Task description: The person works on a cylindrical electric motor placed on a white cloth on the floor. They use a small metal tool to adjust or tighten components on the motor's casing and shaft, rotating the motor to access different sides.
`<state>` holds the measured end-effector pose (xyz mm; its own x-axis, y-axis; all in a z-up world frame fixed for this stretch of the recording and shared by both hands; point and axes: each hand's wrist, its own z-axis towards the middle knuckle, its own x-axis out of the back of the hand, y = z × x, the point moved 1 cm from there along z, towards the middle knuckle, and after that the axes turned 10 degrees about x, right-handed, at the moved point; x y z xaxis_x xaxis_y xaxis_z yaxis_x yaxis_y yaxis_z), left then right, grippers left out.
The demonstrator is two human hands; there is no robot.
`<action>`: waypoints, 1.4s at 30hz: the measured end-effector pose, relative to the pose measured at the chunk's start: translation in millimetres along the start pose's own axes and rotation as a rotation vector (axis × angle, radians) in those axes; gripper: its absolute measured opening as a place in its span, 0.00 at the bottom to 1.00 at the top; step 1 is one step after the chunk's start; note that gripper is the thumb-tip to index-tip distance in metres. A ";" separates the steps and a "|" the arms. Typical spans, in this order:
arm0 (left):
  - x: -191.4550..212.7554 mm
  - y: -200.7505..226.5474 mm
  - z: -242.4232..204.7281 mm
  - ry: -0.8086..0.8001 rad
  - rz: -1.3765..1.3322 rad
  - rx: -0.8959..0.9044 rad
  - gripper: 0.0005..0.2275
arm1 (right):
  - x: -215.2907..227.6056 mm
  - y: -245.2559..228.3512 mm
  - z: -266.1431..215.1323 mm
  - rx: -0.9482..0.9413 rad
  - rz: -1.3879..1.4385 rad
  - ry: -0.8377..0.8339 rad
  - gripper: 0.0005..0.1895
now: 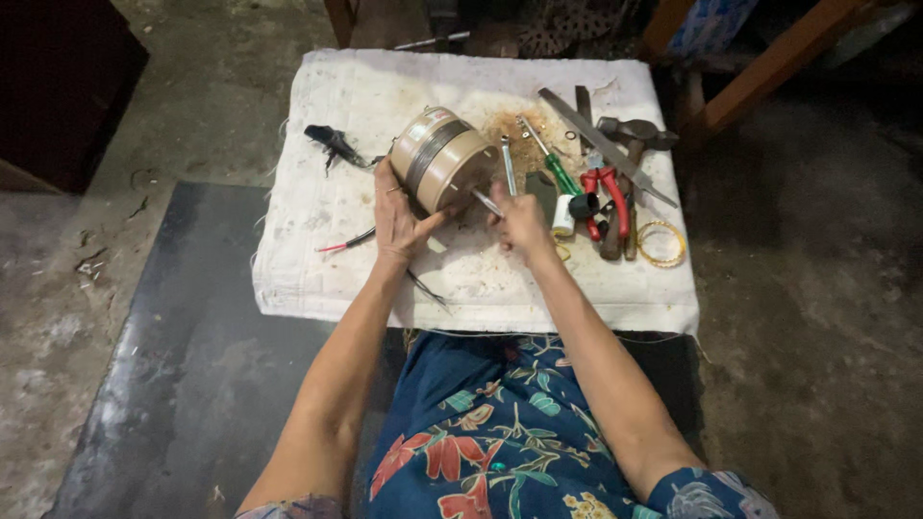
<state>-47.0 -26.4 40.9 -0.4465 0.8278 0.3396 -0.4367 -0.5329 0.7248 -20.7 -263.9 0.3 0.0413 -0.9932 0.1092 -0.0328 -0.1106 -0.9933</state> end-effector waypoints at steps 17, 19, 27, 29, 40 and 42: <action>0.1 2.4 1.0 -0.078 0.000 0.196 0.51 | 82.8 -55.0 133.0 0.640 -0.697 0.196 0.07; -1.5 1.4 1.5 -0.071 0.012 0.162 0.52 | 74.6 -47.2 152.9 0.676 -0.787 0.193 0.06; 0.6 0.8 3.3 -0.070 0.024 0.160 0.51 | 52.6 -41.0 181.3 0.555 -1.097 0.062 0.08; 1.3 4.1 2.3 -0.068 0.038 0.148 0.51 | 49.6 -34.2 180.4 0.652 -1.139 0.067 0.09; 0.9 8.1 2.2 -0.073 0.012 0.187 0.49 | 49.0 -18.3 190.2 0.520 -1.097 0.122 0.18; -0.1 4.0 2.0 -0.061 0.023 0.151 0.51 | 50.9 -8.9 189.4 0.498 -1.074 0.159 0.22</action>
<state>-47.1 -28.3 44.9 -0.4048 0.8273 0.3895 -0.3027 -0.5232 0.7966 170.8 -306.4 7.7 -0.3142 -0.3988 0.8615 0.3352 -0.8956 -0.2924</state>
